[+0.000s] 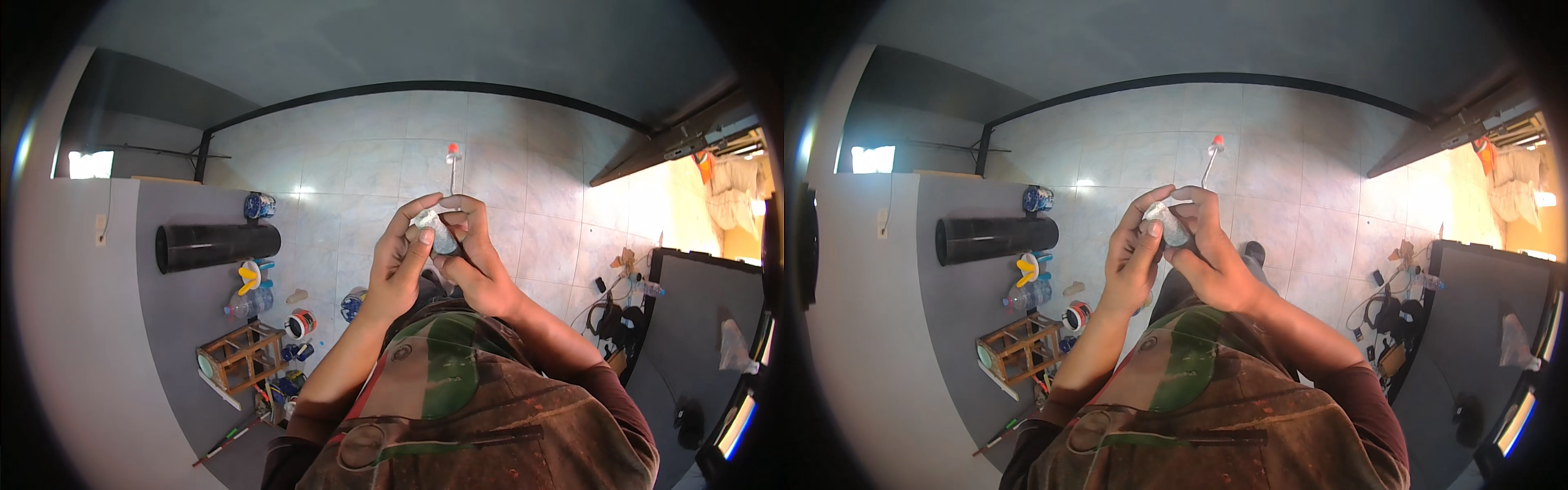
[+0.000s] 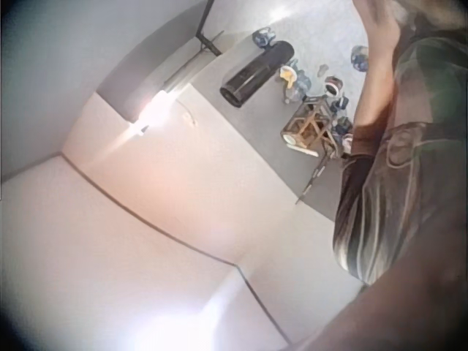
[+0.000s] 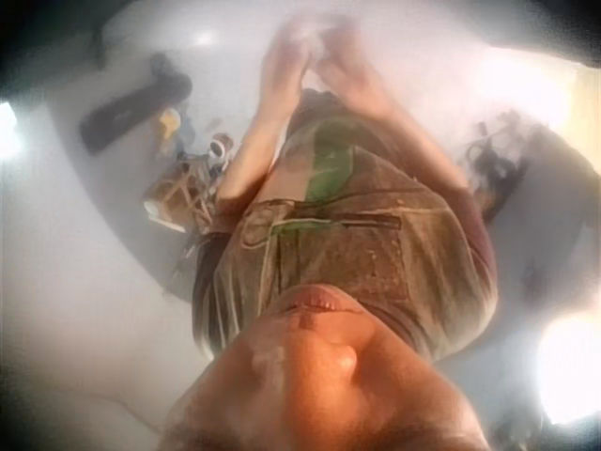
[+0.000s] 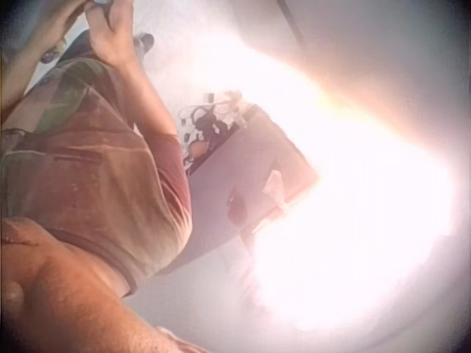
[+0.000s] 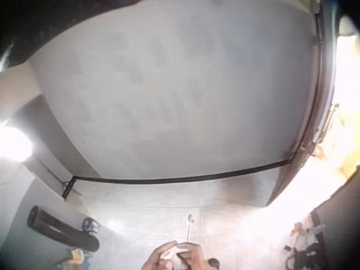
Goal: The person sits on the floor and mixes dark paint in a bucket using a stick. They then stand up, retrieve a paint roller, and attach a roller sleeve to the frame before handling a long extension pole.
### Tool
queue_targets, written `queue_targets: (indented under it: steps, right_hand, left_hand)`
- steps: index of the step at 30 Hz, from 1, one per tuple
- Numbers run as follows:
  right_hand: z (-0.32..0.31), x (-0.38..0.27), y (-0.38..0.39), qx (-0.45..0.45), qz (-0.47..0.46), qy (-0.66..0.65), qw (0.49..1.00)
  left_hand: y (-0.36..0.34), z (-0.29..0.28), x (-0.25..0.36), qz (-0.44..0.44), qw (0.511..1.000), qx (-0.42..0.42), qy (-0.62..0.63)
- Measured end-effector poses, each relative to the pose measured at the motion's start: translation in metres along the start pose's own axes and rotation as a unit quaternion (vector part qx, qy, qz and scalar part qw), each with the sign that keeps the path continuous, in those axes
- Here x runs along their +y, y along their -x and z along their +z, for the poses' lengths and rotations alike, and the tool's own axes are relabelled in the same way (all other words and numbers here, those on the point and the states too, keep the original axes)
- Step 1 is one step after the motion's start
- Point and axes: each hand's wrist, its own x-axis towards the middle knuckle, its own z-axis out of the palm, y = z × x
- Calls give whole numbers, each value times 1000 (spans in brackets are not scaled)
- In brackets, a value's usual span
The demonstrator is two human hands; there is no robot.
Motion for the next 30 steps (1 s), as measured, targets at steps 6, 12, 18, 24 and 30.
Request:
queue_targets:
  steps: [6,12,18,24,30]
  right_hand:
    - [11,-26,2,-4,-26,-73,997]
    - [17,-36,7,-34,-39,-142,988]
    - [20,-42,14,-64,35,-140,987]
    - [32,-41,22,-93,-74,-63,991]
    - [25,-48,21,-45,-68,-20,996]
  left_hand:
    - [0,7,25,40,999,-7,-7]
    - [10,4,33,81,996,-38,-9]
    - [26,11,28,68,996,32,-40]
    - [22,21,25,155,964,150,-153]
    - [8,29,35,109,988,99,-37]
